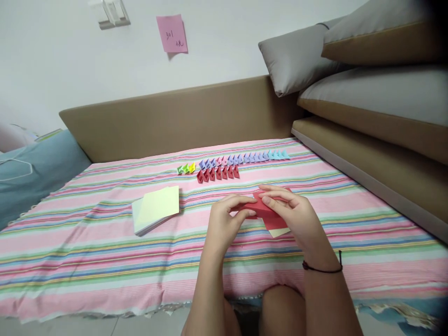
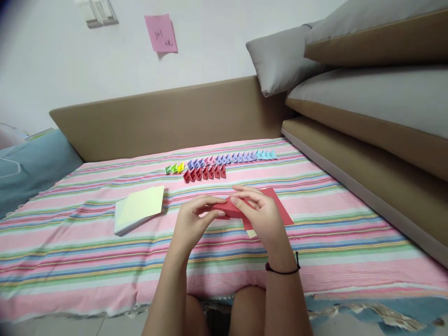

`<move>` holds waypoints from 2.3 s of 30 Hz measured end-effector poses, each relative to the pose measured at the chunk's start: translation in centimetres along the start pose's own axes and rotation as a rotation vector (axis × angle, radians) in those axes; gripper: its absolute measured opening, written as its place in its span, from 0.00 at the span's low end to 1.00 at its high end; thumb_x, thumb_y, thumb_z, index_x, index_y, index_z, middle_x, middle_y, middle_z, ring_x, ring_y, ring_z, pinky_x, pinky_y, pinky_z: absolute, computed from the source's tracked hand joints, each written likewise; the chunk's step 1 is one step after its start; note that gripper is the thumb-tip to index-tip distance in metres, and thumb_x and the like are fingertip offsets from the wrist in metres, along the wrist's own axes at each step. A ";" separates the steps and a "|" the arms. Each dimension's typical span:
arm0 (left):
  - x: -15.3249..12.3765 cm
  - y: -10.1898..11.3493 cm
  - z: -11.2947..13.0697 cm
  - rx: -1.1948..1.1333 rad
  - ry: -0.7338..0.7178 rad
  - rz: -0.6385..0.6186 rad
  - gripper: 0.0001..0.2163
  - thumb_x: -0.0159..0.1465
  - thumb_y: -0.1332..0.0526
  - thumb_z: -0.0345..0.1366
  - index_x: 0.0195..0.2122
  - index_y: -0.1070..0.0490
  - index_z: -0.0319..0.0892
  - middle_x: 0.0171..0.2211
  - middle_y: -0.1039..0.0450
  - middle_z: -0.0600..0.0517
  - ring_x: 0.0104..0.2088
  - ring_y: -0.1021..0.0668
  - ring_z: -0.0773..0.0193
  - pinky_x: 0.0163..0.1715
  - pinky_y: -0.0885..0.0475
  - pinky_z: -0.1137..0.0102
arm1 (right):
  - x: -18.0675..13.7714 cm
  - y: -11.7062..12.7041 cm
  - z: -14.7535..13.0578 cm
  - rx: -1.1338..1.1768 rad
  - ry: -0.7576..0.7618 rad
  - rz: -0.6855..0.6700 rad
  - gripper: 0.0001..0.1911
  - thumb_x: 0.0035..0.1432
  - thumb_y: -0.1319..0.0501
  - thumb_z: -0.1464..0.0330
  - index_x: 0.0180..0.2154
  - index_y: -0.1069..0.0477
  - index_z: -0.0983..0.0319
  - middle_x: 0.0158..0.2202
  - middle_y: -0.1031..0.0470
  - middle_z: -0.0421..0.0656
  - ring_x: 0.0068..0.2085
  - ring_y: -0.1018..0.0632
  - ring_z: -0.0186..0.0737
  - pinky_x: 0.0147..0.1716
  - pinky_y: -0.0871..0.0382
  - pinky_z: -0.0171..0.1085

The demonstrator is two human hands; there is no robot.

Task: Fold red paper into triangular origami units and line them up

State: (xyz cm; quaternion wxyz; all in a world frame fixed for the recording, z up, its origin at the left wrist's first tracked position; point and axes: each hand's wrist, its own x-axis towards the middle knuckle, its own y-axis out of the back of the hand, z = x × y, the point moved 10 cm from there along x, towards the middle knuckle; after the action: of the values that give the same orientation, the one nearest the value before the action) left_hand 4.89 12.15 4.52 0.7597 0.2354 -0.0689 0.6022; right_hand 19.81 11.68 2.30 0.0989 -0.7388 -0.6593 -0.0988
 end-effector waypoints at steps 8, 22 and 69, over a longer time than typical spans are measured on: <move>0.1 1.2 -0.5 -0.066 0.056 0.117 0.04 0.56 0.37 0.34 0.28 0.24 0.41 0.32 0.24 0.48 0.35 0.23 0.61 0.33 0.27 0.70 | -0.2 -1.3 -1.1 -0.261 0.101 -0.134 0.08 0.54 0.39 0.63 0.32 0.22 0.58 0.40 0.22 0.44 0.44 0.24 0.46 0.47 0.32 0.44; -0.2 4.1 -2.3 -0.112 0.188 0.324 0.04 0.51 0.34 0.34 0.26 0.24 0.40 0.28 0.22 0.49 0.31 0.21 0.61 0.33 0.28 0.70 | -0.6 1.7 1.2 -0.191 -0.129 0.018 0.10 0.50 0.37 0.61 0.30 0.26 0.62 0.27 0.22 0.44 0.32 0.21 0.44 0.35 0.28 0.40; -0.3 2.5 -2.8 0.066 0.198 0.103 0.06 0.52 0.34 0.35 0.30 0.25 0.39 0.30 0.23 0.47 0.31 0.24 0.60 0.30 0.31 0.70 | -0.6 2.8 1.2 -0.315 -0.125 0.053 0.10 0.52 0.39 0.63 0.32 0.24 0.62 0.32 0.20 0.44 0.37 0.21 0.45 0.39 0.29 0.39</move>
State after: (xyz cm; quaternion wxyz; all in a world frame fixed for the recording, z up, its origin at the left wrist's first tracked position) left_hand 1.90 13.52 2.65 0.7225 0.1957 0.0146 0.6629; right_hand 22.55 11.09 0.91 -0.0567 -0.7669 -0.6209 -0.1521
